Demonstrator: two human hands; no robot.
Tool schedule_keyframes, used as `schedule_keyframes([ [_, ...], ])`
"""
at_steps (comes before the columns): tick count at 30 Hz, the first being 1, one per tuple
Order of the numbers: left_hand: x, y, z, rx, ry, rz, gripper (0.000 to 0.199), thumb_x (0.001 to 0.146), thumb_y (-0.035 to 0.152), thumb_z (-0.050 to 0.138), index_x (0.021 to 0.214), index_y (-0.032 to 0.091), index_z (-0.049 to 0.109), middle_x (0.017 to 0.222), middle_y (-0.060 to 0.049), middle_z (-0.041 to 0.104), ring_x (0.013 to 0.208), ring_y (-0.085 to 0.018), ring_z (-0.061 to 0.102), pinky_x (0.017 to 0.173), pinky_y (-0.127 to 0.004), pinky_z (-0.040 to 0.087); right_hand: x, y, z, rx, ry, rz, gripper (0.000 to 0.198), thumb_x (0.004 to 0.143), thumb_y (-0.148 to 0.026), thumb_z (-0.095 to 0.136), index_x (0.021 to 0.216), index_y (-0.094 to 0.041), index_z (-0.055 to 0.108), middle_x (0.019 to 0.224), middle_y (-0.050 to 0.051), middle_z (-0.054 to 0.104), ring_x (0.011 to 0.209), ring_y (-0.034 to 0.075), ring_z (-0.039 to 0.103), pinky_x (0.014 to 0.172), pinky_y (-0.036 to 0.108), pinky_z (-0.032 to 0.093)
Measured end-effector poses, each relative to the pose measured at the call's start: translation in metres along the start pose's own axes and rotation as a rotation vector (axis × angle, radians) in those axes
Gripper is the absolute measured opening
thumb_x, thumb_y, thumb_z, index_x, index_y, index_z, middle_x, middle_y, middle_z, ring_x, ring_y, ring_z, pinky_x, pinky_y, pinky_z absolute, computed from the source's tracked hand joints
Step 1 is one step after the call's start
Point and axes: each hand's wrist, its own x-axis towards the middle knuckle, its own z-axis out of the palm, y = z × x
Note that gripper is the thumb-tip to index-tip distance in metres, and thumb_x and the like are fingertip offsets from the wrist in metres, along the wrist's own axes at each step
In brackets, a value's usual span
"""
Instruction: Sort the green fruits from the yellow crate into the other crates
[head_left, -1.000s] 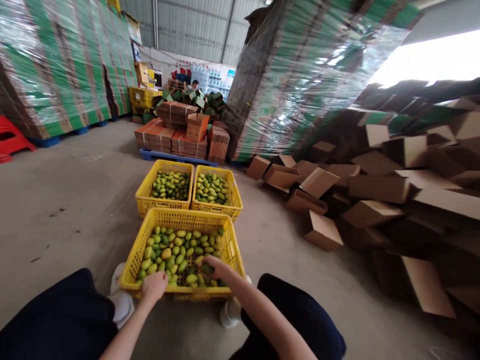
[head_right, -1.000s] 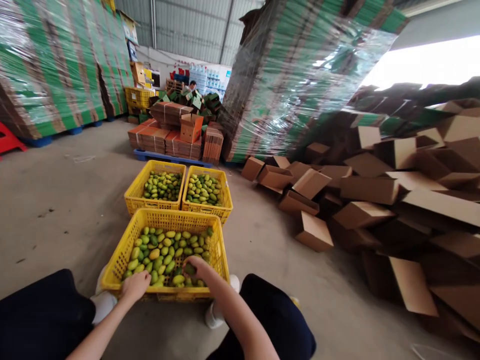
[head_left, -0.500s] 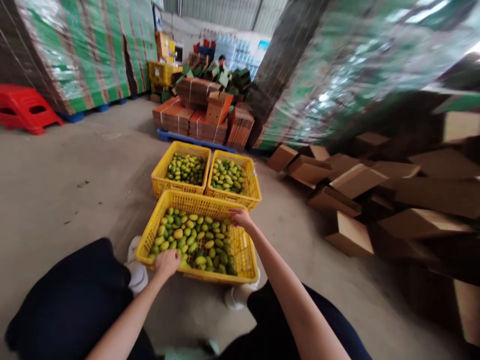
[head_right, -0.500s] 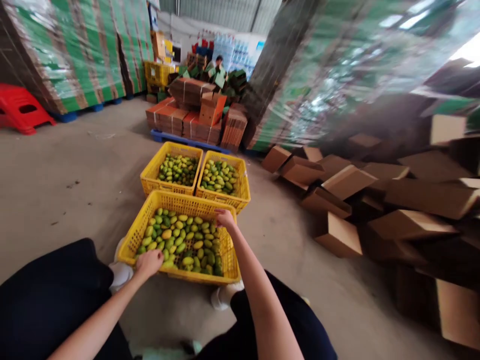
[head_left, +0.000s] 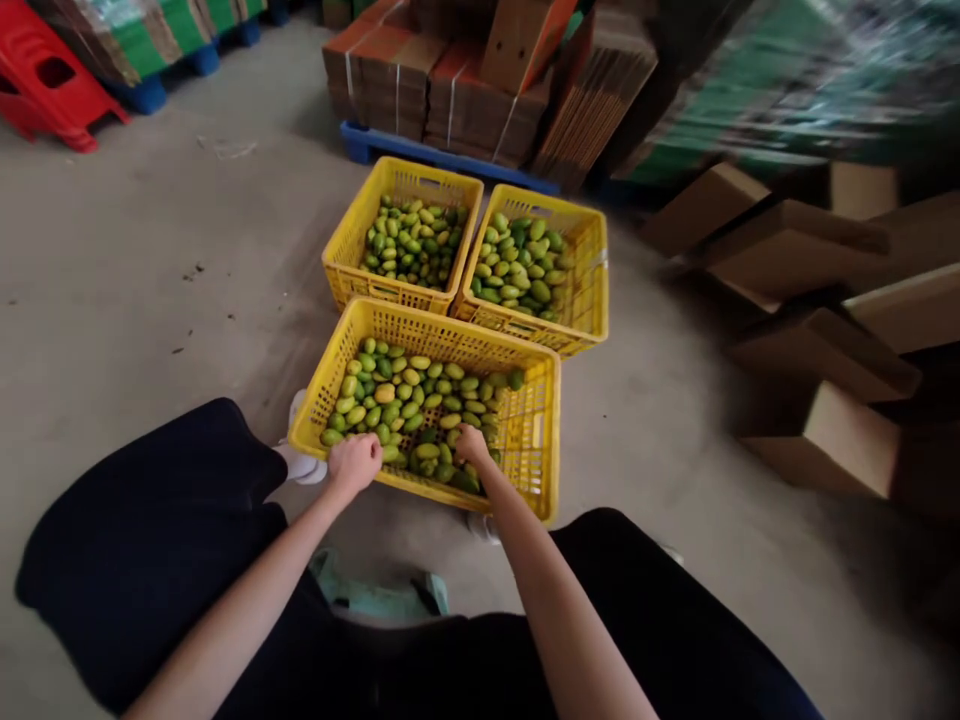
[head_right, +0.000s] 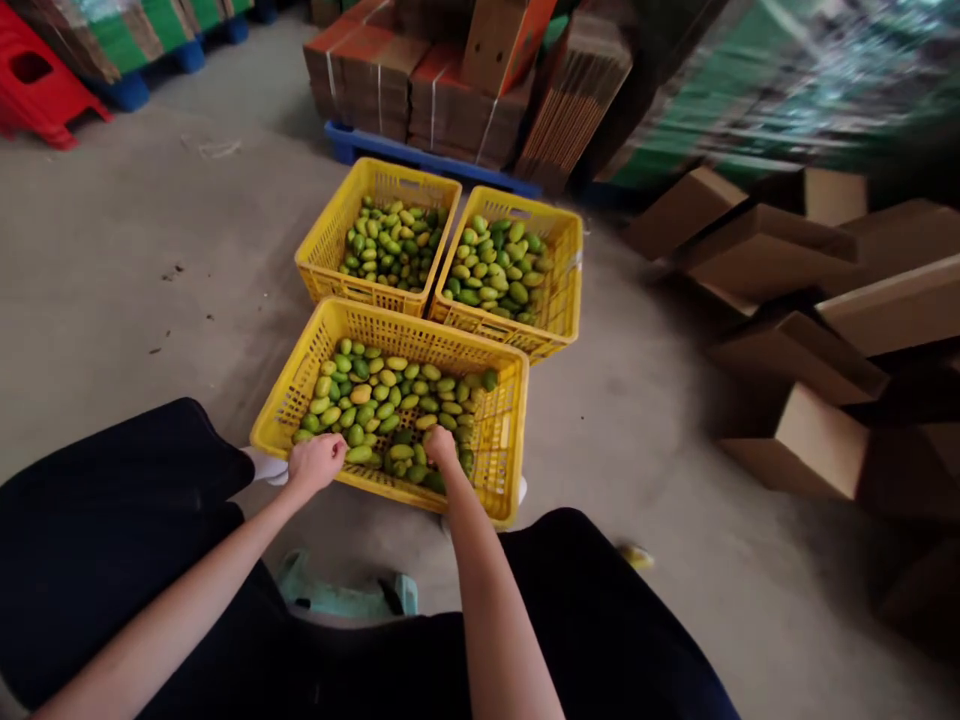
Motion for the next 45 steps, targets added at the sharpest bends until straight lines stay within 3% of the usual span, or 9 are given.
schedule_keyframes([
  [10, -0.008, 0.000, -0.005, 0.003, -0.062, -0.050, 0.031, 0.092, 0.028, 0.041, 0.096, 0.024, 0.071, 0.103, -0.005, 0.074, 0.093, -0.022, 0.065, 0.075, -0.029, 0.036, 0.037, 0.006, 0.052, -0.108, -0.138, 0.023, 0.024, 0.090, -0.029, 0.062, 0.110, -0.016, 0.063, 0.118, 0.011, 0.064, 0.112, 0.025, 0.060, 0.095, 0.042, 0.048],
  [16, -0.010, -0.003, 0.003, -0.033, -0.071, -0.041, 0.031, 0.091, 0.028, 0.040, 0.094, 0.024, 0.071, 0.102, -0.005, 0.074, 0.093, -0.024, 0.064, 0.076, -0.031, 0.037, 0.046, 0.004, 0.071, -0.115, -0.082, 0.121, 0.058, 0.072, -0.024, 0.078, 0.123, -0.012, 0.052, 0.114, 0.020, 0.067, 0.122, 0.034, 0.055, 0.094, 0.037, 0.044],
  [21, -0.009, -0.004, 0.004, -0.045, -0.058, -0.004, 0.030, 0.090, 0.028, 0.041, 0.093, 0.023, 0.070, 0.100, -0.005, 0.074, 0.093, -0.023, 0.064, 0.078, -0.030, 0.038, 0.048, -0.009, 0.074, -0.072, -0.087, 0.136, 0.053, 0.065, -0.019, 0.078, 0.114, -0.013, 0.056, 0.109, 0.019, 0.068, 0.117, 0.035, 0.058, 0.089, 0.037, 0.045],
  [25, -0.005, -0.002, -0.002, -0.016, -0.101, -0.003, 0.031, 0.091, 0.028, 0.040, 0.093, 0.022, 0.070, 0.097, -0.006, 0.074, 0.090, -0.023, 0.066, 0.075, -0.029, 0.039, 0.039, -0.025, 0.046, 0.068, -0.130, 0.070, 0.047, 0.059, -0.010, 0.077, 0.103, -0.015, 0.061, 0.098, 0.012, 0.069, 0.109, 0.032, 0.061, 0.088, 0.035, 0.046],
  [30, 0.001, 0.003, -0.010, 0.058, -0.144, -0.065, 0.036, 0.092, 0.029, 0.038, 0.094, 0.021, 0.073, 0.096, -0.009, 0.075, 0.086, -0.023, 0.068, 0.069, -0.029, 0.041, -0.010, -0.040, -0.033, 0.332, -0.172, -0.007, 0.042, 0.061, -0.011, 0.069, 0.102, -0.020, 0.064, 0.078, -0.002, 0.064, 0.081, 0.019, 0.064, 0.073, 0.029, 0.051],
  [35, 0.006, 0.006, -0.014, 0.078, -0.144, -0.079, 0.039, 0.091, 0.029, 0.037, 0.095, 0.021, 0.075, 0.095, -0.012, 0.075, 0.088, -0.027, 0.070, 0.069, -0.031, 0.045, -0.104, -0.041, -0.097, 1.160, -0.243, -0.114, 0.034, 0.064, -0.024, 0.068, 0.097, -0.023, 0.064, 0.072, -0.003, 0.060, 0.060, 0.013, 0.057, 0.053, 0.024, 0.047],
  [38, 0.007, 0.006, -0.014, 0.082, -0.153, -0.075, 0.040, 0.091, 0.030, 0.036, 0.097, 0.021, 0.075, 0.098, -0.012, 0.075, 0.091, -0.028, 0.070, 0.069, -0.031, 0.046, -0.148, -0.039, -0.113, 1.337, -0.188, -0.135, 0.027, 0.063, -0.030, 0.071, 0.089, -0.021, 0.066, 0.070, -0.001, 0.061, 0.053, 0.011, 0.053, 0.046, 0.022, 0.040],
  [41, 0.008, -0.001, -0.013, 0.125, -0.194, -0.024, 0.045, 0.093, 0.031, 0.030, 0.104, 0.020, 0.072, 0.104, -0.014, 0.074, 0.096, -0.030, 0.069, 0.072, -0.035, 0.048, -0.169, -0.042, -0.123, 1.396, -0.124, -0.126, 0.022, 0.059, -0.029, 0.077, 0.076, -0.020, 0.066, 0.067, -0.001, 0.060, 0.049, 0.010, 0.048, 0.041, 0.021, 0.036],
  [45, 0.020, -0.009, -0.012, 0.127, -0.354, 0.207, 0.041, 0.093, 0.026, 0.033, 0.105, 0.016, 0.071, 0.113, -0.016, 0.071, 0.103, -0.029, 0.067, 0.082, -0.035, 0.048, -0.184, -0.057, -0.128, 1.490, -0.094, -0.007, 0.020, 0.061, -0.029, 0.078, 0.071, -0.019, 0.063, 0.065, -0.001, 0.058, 0.050, 0.009, 0.046, 0.040, 0.020, 0.036],
])
